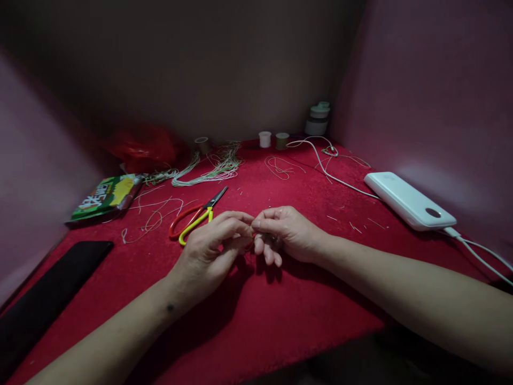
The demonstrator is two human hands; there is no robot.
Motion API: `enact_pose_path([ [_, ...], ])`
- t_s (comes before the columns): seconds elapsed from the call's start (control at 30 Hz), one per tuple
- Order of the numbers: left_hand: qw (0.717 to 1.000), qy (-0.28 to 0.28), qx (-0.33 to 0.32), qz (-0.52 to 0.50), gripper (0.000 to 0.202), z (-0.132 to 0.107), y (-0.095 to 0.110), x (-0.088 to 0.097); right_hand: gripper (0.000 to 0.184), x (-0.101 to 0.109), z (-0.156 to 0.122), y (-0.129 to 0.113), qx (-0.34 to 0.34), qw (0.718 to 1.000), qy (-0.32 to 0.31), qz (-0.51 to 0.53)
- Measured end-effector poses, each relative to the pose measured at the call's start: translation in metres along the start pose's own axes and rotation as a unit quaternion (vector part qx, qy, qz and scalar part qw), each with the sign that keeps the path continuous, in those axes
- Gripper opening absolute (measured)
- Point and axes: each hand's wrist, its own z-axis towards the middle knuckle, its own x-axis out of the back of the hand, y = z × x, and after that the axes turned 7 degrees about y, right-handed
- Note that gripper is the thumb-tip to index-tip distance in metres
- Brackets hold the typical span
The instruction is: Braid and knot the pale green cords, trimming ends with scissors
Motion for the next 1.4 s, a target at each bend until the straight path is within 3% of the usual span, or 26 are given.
enact_pose_path([
  [0.17,0.989,-0.010,0.097,-0.107,0.015,0.004,0.007,0.001,0.022,0.000,0.000,0.001,0.011,1.000,0.007,-0.005],
  [0.4,0.981,-0.035,0.144,-0.128,0.017,0.007,0.010,0.005,0.025,0.001,0.000,0.001,0.024,1.000,-0.001,0.009],
  [0.8,0.989,-0.097,0.078,-0.078,0.016,0.006,-0.001,0.007,0.021,0.004,0.002,0.002,0.024,0.998,0.001,0.056],
  [1.4,0.993,-0.091,0.056,-0.057,0.015,0.006,0.001,0.007,0.023,0.007,0.002,0.000,0.013,0.996,-0.021,0.083],
])
